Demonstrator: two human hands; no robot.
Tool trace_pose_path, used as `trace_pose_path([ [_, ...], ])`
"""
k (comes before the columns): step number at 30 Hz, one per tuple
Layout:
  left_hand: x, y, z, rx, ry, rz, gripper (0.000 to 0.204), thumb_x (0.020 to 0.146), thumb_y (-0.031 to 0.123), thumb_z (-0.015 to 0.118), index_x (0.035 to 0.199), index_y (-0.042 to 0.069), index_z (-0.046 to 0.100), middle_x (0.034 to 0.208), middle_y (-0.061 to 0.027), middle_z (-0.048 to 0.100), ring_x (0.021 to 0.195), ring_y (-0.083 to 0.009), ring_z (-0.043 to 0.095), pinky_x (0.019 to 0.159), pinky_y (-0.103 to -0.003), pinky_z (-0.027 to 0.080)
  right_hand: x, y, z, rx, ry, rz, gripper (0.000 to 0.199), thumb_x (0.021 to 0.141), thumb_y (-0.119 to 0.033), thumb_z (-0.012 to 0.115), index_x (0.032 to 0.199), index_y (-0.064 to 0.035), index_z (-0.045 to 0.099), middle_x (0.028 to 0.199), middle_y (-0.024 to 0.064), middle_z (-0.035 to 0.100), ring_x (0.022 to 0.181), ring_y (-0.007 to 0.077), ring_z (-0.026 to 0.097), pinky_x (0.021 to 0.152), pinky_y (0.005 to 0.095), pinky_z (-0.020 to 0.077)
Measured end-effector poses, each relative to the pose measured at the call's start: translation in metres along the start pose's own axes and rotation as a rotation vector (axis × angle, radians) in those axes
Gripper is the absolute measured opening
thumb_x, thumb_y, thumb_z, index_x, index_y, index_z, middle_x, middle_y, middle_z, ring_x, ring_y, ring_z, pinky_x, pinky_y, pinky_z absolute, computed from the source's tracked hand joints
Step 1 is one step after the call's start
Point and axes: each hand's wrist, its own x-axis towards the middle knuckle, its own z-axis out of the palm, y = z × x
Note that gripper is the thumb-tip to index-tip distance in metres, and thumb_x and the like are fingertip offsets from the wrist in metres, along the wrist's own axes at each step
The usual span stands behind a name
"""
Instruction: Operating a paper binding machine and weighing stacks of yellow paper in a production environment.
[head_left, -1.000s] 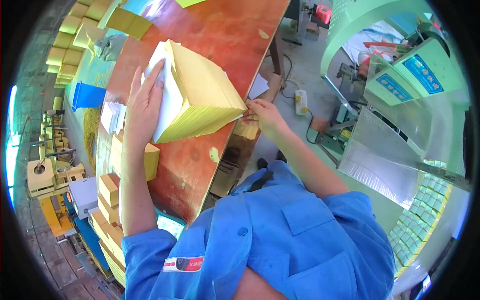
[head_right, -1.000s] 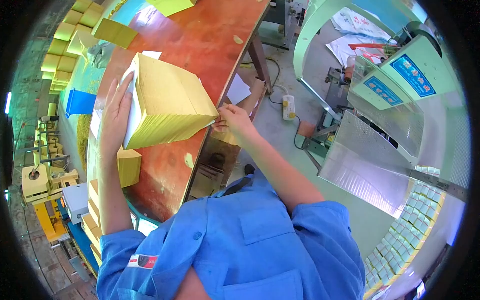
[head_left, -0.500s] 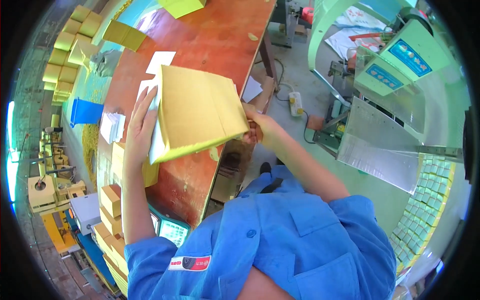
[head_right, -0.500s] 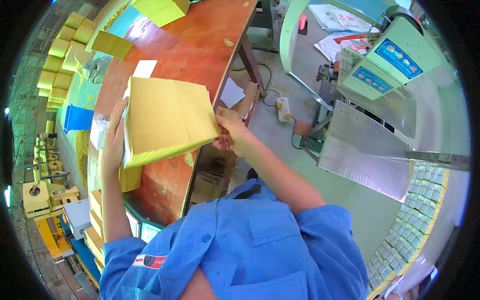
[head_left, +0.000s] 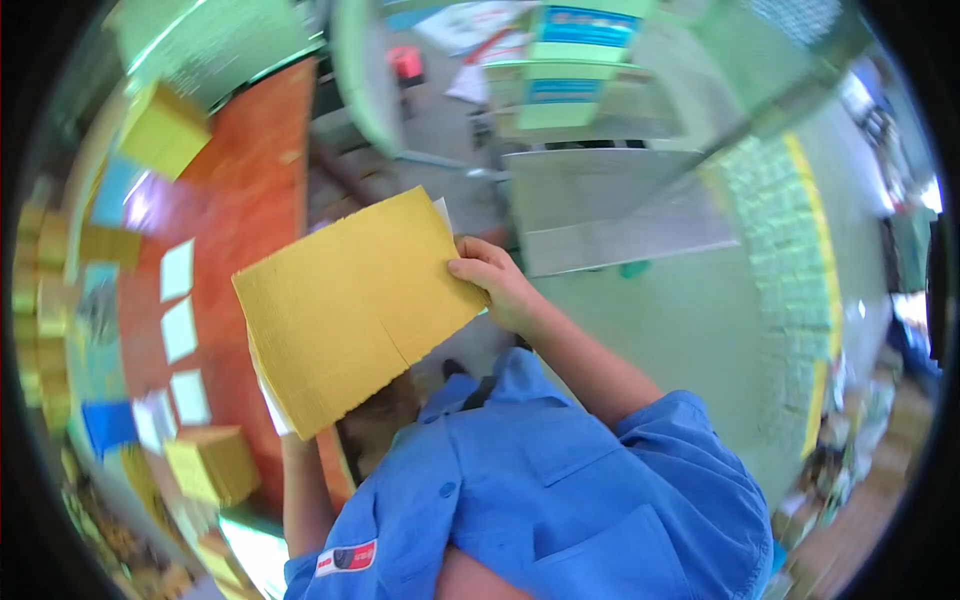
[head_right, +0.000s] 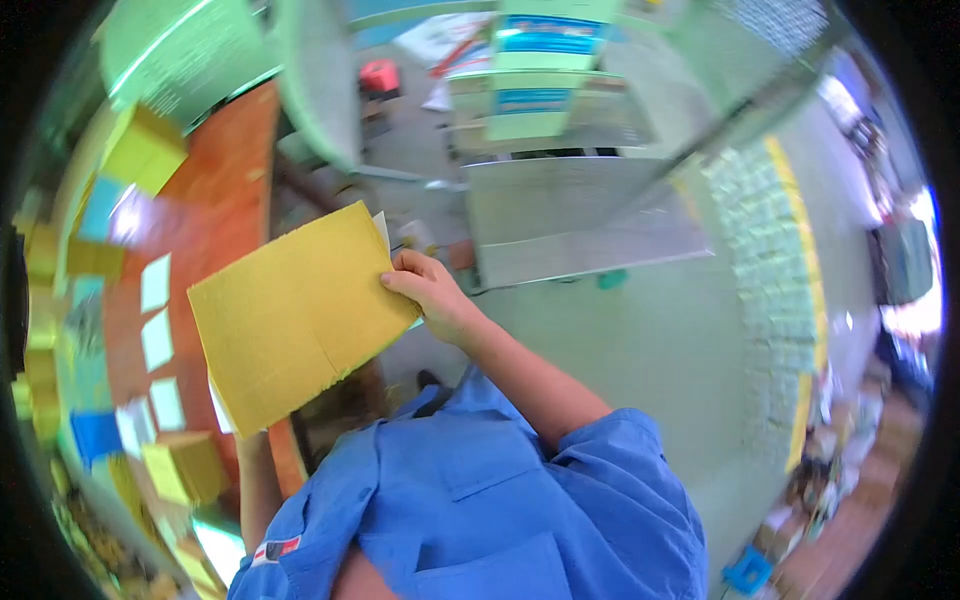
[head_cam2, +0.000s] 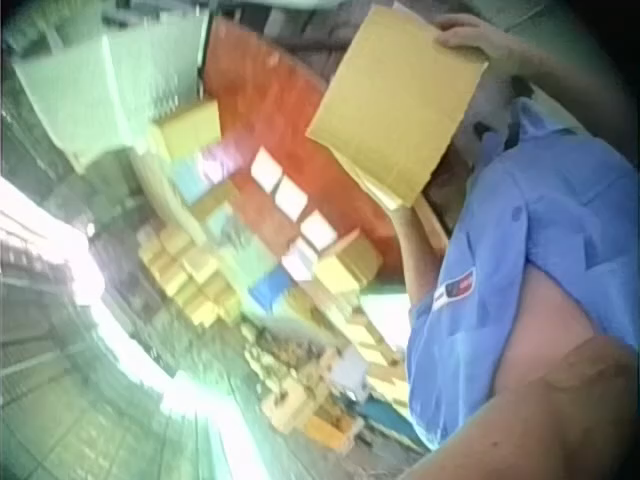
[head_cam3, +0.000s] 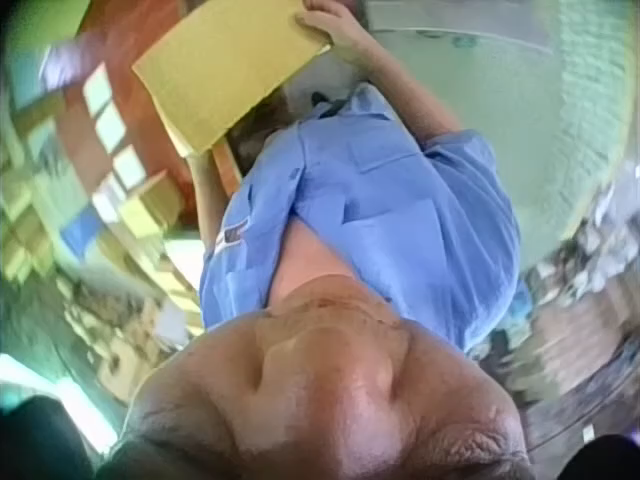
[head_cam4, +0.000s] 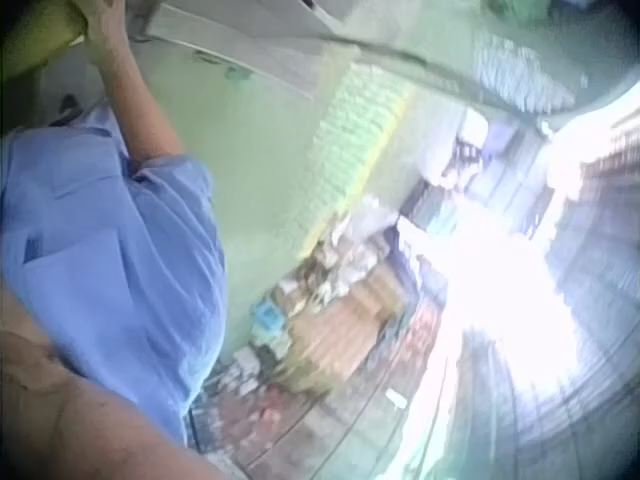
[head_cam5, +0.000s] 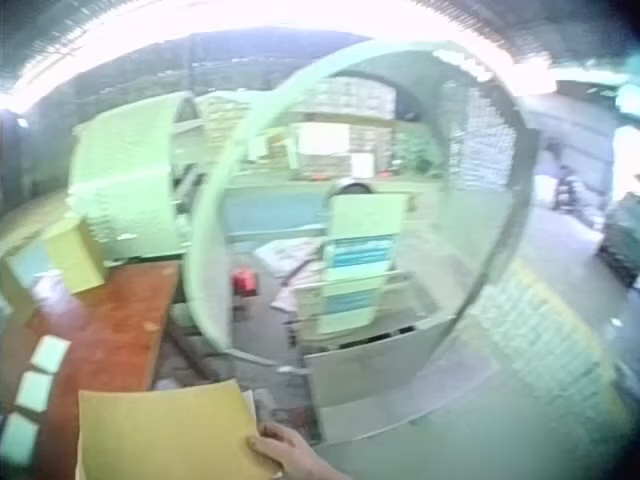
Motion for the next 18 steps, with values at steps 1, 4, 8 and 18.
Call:
trace_pose_path([
  [1,0.001,-0.035,0.006,-0.025,-0.065,-0.051,0.048,0.103,0.038,0.04,0.143,0.012,0.039,0.129,-0.0083,0.053,0.117,-0.0222,0.054,0.097,-0.037,0.048,-0.019,-0.024,-0.02,-0.12,0.116,0.015,0.04,0.087,-0.019,0.061,0.119,0.0031,0.056,0.105,0.0086,0.064,0.098,0.0151,0.059,0.085,0.0298,0.0468],
  [4,0.038,-0.146,0.069,-0.08,-0.221,-0.178,0.05,0.102,0.04,0.04,0.144,0.013,0.038,0.132,-0.0093,0.05,0.119,-0.0235,0.052,0.098,-0.038,0.047,-0.073,-0.072,-0.095,-0.043,0.277,-0.147,0.051,0.086,-0.018,0.059,0.132,0.0012,0.05,0.117,0.0115,0.062,0.112,0.0178,0.058,0.093,0.0321,0.0464],
  [8,0.104,-0.282,0.185,-0.114,-0.328,-0.297,0.052,0.102,0.043,0.039,0.145,0.013,0.037,0.136,-0.0108,0.048,0.122,-0.0254,0.05,0.1,-0.04,0.046,-0.134,-0.136,-0.194,-0.099,0.435,-0.171,0.059,0.086,-0.013,0.058,0.141,-0.0007,0.042,0.125,0.0122,0.059,0.115,0.0197,0.056,0.098,0.0329,0.0424],
  [18,0.166,-0.382,0.345,1.346,-0.349,0.639,0.057,0.102,0.043,0.035,0.147,0.008,0.034,0.146,-0.0207,0.034,0.135,-0.0392,0.032,0.113,-0.046,0.026,-0.145,-0.19,-0.435,-0.208,0.381,-0.052,0.052,0.095,-0.02,0.053,0.142,-0.0029,0.042,0.133,0.0083,0.054,0.122,0.0181,0.05,0.102,0.033,0.0381],
])
